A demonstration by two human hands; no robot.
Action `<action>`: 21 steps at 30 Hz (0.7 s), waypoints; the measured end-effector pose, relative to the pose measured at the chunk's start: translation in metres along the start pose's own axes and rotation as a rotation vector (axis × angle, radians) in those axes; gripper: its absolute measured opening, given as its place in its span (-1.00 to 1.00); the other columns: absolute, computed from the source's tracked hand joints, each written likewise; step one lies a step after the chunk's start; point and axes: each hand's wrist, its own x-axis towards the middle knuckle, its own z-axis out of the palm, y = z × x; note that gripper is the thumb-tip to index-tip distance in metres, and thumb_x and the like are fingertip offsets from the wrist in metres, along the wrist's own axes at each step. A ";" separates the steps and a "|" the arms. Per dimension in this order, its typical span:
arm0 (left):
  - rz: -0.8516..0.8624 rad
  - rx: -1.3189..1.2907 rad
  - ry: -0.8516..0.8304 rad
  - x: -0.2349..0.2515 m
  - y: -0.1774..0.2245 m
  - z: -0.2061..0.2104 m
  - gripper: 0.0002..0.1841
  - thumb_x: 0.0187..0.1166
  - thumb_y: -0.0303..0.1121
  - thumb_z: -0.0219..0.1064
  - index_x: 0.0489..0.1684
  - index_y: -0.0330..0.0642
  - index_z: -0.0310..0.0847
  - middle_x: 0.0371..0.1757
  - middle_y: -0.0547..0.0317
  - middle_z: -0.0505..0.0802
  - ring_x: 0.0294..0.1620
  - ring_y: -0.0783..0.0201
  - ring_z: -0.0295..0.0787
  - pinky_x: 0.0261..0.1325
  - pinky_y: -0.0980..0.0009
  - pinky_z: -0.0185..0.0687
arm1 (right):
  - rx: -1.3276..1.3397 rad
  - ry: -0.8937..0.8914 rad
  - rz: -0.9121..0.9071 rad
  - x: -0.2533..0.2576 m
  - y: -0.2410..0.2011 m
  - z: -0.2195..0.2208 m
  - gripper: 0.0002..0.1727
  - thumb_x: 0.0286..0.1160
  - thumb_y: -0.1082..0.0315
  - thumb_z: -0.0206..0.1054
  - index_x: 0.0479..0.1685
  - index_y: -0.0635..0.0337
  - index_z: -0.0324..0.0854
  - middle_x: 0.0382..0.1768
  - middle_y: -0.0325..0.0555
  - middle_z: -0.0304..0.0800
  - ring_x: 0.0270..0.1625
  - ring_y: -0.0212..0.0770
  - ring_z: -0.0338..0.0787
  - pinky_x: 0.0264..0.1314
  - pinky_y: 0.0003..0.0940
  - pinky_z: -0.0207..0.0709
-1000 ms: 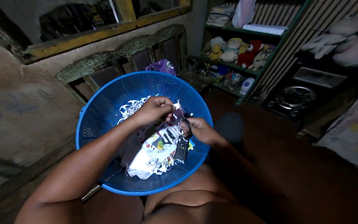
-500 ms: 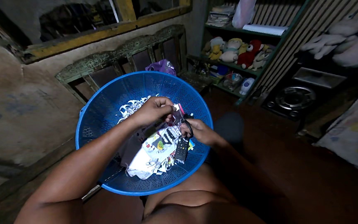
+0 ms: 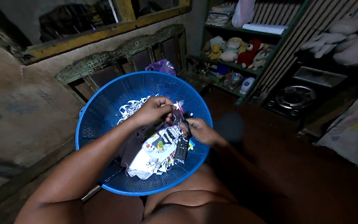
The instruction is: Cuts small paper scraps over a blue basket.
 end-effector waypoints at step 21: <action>0.018 0.040 -0.014 -0.001 0.003 -0.001 -0.81 0.75 -0.35 0.29 -0.07 -0.30 0.74 -0.39 0.05 0.84 -0.43 0.24 0.82 -0.26 0.33 0.83 | 0.032 -0.062 -0.039 0.001 0.000 -0.002 -0.58 0.80 0.06 0.17 -0.27 0.24 0.70 -0.40 -0.20 0.72 -0.23 -0.31 0.75 0.02 -0.31 0.68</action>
